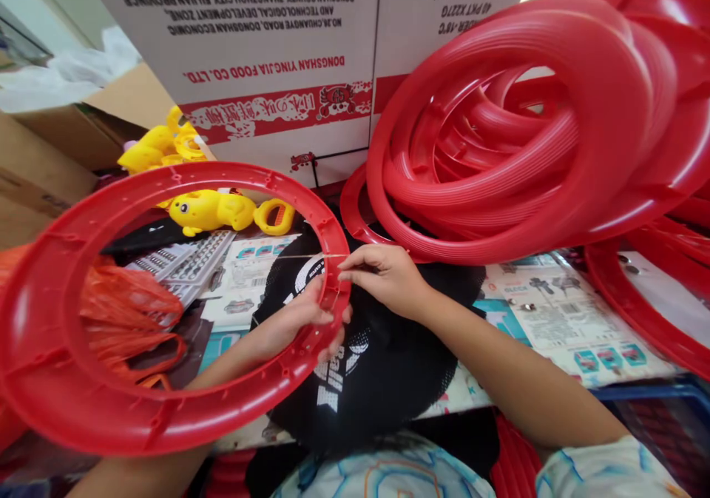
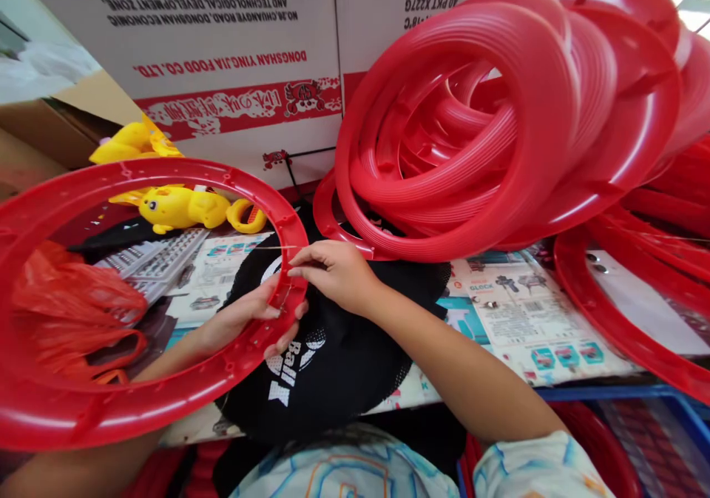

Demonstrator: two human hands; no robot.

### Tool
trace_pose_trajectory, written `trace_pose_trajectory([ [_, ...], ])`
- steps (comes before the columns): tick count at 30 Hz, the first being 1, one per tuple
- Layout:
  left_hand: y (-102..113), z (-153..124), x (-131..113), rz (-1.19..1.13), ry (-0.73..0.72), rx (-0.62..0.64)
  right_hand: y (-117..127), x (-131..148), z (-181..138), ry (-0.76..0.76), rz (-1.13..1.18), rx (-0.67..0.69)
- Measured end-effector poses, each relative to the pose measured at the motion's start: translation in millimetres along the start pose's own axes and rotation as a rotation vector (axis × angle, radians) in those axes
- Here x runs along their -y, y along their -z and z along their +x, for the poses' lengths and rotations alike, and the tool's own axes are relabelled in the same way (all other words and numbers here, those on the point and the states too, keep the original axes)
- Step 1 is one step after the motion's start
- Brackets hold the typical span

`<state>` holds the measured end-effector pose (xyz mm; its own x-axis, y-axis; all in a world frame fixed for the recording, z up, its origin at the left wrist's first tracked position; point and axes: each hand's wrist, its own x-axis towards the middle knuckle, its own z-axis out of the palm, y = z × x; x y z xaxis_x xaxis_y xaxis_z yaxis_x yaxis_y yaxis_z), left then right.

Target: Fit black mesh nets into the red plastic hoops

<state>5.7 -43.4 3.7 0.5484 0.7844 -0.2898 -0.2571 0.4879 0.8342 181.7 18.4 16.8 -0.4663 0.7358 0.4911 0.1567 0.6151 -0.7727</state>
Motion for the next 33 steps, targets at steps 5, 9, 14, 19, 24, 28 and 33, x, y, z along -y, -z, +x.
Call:
trace_pose_trajectory([
  [5,-3,-4,4,0.027,0.081,0.037,-2,-2,0,0.052,-0.037,0.023],
  [9,-4,-5,5,0.055,0.072,0.013,-1,-5,0,0.075,-0.072,0.001],
  [14,-2,-7,5,0.129,0.113,0.016,1,-6,0,0.123,-0.106,0.033],
  [19,1,-8,2,0.11,0.132,0.055,3,-5,3,0.205,-0.118,0.024],
  [24,7,-7,1,0.027,0.123,0.13,13,5,7,0.158,-0.036,0.18],
  [28,12,-7,1,-0.054,0.113,0.172,19,10,8,0.128,-0.051,0.41],
  [33,16,-5,0,-0.073,0.092,0.184,16,8,7,0.119,-0.034,0.43],
])
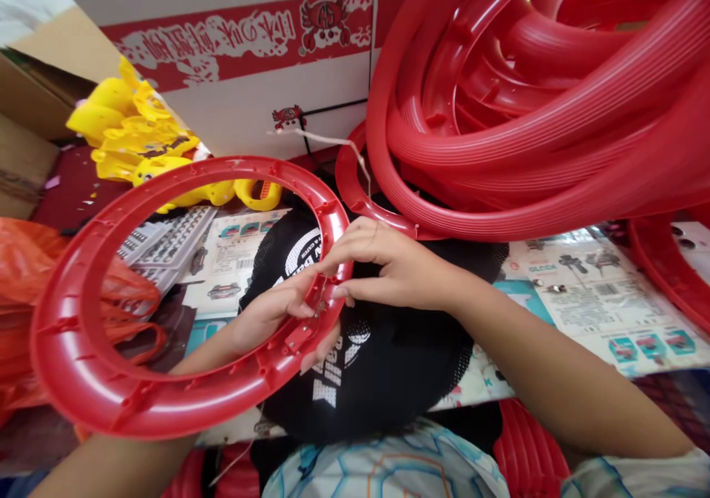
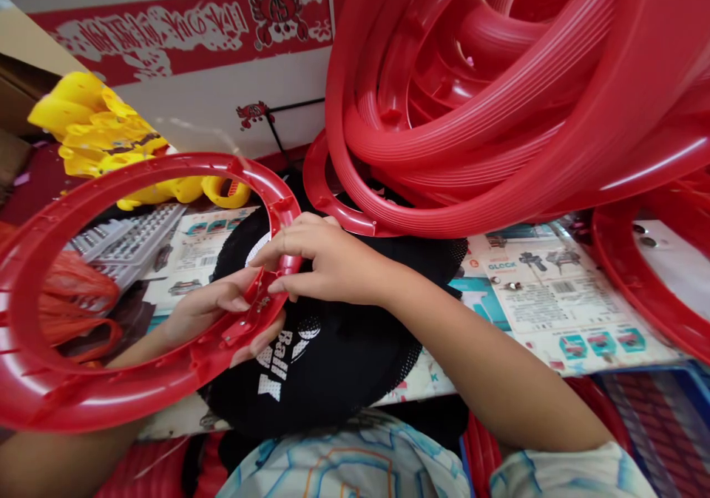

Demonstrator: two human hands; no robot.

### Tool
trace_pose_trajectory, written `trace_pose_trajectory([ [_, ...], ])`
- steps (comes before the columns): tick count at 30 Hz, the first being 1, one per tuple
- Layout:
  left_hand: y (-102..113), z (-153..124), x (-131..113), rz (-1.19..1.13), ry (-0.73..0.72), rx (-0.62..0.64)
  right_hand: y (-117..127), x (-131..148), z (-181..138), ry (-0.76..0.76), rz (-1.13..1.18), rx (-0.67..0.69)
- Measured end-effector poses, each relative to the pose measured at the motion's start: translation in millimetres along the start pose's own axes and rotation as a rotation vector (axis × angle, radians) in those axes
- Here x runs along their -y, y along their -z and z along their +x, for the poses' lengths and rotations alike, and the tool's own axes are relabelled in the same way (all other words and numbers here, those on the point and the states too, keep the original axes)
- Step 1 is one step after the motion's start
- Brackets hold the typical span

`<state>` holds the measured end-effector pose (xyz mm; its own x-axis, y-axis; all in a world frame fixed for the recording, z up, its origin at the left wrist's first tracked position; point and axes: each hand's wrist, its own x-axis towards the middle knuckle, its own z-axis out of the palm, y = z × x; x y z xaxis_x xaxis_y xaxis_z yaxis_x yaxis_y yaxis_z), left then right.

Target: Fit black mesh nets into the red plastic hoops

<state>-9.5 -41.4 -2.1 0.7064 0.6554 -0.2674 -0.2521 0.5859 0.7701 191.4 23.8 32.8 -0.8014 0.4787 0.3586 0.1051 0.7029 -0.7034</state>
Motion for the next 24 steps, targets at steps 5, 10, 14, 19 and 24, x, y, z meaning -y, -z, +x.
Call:
trace_pose_trajectory([
  [5,0,0,2,-0.046,0.001,0.016,-3,-4,2,0.052,0.041,-0.009],
  [10,-2,-3,6,-0.072,0.039,0.054,-5,0,2,0.014,-0.072,0.064],
  [14,-5,-6,6,-0.084,0.072,0.071,-9,5,1,0.028,-0.138,0.048],
  [19,-10,-10,6,-0.015,0.132,-0.017,-13,10,0,0.008,-0.2,0.068],
  [24,-16,-12,4,0.061,0.154,-0.103,-13,13,0,0.013,-0.245,0.07],
])
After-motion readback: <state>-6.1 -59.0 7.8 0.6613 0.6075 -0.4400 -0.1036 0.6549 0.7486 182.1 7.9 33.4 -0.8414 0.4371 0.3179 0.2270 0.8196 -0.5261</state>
